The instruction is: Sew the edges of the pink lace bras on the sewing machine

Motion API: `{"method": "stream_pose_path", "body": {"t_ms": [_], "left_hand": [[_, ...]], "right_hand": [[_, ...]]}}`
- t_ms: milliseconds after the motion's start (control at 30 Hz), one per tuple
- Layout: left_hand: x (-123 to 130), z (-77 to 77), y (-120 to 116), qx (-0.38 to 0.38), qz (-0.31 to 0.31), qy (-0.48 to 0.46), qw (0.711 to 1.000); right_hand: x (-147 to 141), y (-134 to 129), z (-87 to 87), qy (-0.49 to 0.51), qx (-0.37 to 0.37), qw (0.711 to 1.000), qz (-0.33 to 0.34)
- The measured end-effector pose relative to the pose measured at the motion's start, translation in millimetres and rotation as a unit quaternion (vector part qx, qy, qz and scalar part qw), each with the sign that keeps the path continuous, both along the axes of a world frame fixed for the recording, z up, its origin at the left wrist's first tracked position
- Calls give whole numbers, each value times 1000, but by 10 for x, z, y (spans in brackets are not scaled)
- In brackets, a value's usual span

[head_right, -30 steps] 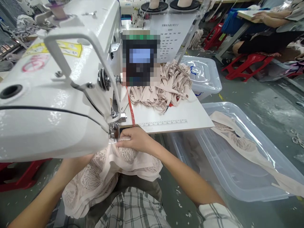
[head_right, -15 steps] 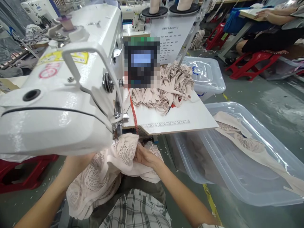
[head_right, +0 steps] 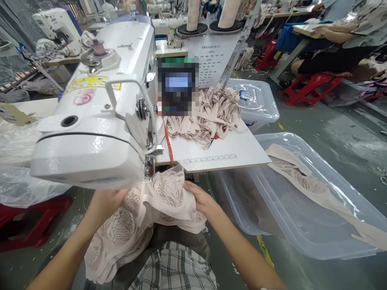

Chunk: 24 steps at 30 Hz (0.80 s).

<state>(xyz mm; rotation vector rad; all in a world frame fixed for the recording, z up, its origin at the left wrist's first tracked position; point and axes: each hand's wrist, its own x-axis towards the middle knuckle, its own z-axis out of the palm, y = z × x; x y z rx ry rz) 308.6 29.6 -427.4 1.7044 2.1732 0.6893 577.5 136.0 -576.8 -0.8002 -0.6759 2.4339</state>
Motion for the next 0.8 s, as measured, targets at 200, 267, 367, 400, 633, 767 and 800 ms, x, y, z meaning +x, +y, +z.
{"method": "stream_pose_path", "body": {"t_ms": [200,267,367,400,633,767,800], "left_hand": [[50,40,-324,130,30,56,989],[244,121,-464,221,-39,52,973],[582,237,-574,273,-212,31,938],[661,259,-577,253,-253,26,933],[417,133,-373,-113,-74,-145,980],[220,18,-186,-38,23,-113,993],[196,-10,-138,-6,27,-94,995]], "right_hand": [[277,71,435,-32,120,986,-113],[263,-33,690,-21,199,976,-82],[51,-312,1120,12,362,928,91],[-47,-405,1245,31,405,899,166],[-447,-419,1382,-175,555,803,131],[-517,-200,1186,-292,574,761,82],[-538,-160,1156,-290,575,761,80]]}}
